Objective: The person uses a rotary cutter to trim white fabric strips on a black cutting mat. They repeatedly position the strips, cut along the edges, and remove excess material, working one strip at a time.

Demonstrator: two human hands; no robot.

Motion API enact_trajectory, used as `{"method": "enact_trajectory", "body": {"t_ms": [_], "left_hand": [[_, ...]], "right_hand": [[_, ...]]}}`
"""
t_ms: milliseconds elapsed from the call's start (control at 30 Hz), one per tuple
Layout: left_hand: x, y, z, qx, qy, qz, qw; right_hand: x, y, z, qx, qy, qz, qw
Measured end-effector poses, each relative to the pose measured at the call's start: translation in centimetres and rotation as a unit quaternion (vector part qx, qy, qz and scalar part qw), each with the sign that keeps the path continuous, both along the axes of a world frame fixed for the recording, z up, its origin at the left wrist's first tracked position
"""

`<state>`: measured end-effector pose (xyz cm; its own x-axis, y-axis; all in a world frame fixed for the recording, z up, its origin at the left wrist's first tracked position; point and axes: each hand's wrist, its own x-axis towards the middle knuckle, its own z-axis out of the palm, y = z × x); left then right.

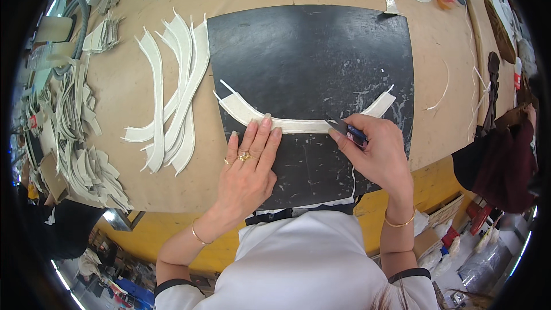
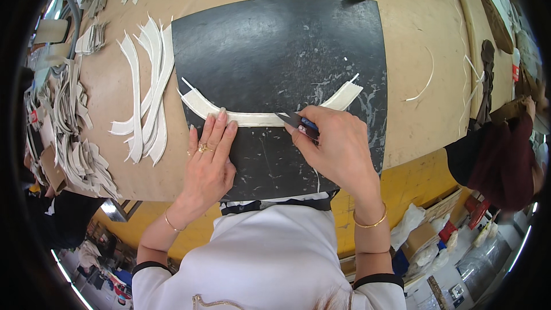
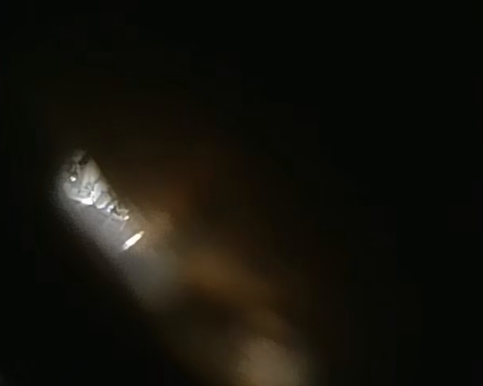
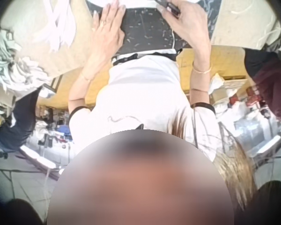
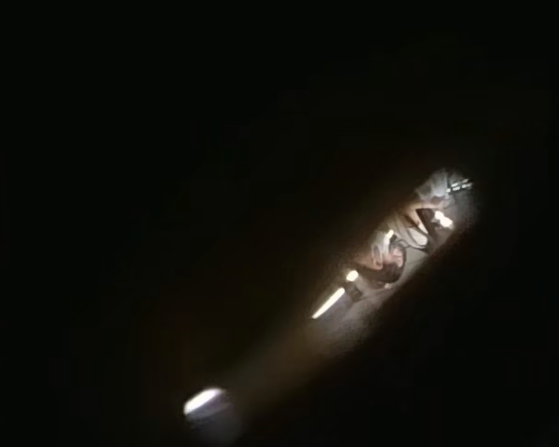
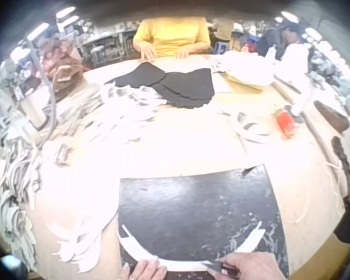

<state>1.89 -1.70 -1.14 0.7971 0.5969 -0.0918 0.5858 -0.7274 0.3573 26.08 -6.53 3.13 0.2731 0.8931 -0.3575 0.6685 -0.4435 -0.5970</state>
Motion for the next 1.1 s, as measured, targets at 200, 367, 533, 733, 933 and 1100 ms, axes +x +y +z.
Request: {"method": "enact_trajectory", "body": {"t_ms": [200, 367, 533, 733, 933, 1100], "left_hand": [[0.0, 0.0, 0.1, 0.003, 0.017, -0.003, 1.000], [0.0, 0.0, 0.2, 0.007, 0.022, -0.005, 1.000], [0.2, 0.1, 0.3, 0.006, 0.022, -0.006, 1.000], [0.3, -0.4, 1.0, 0.012, 0.048, 0.018, 0.999], [3.2, -3.4, 0.2, 0.053, -0.047, -0.035, 0.997], [4.7, -4.2, -0.4, -0.024, -0.026, -0.068, 0.997]], "right_hand": [[-0.1, -0.1, -0.1, -0.009, 0.031, -0.026, 0.999], [0.0, 0.2, 0.2, -0.043, 0.020, -0.026, 0.999], [-0.2, 0.3, 0.2, -0.049, 0.021, -0.034, 0.998], [-0.5, 0.8, 0.6, -0.073, 0.008, -0.045, 0.996], [-0.4, 1.2, 0.8, -0.092, -0.006, -0.028, 0.995], [-0.3, 1.2, 0.7, -0.098, 0.006, -0.032, 0.995]]}}
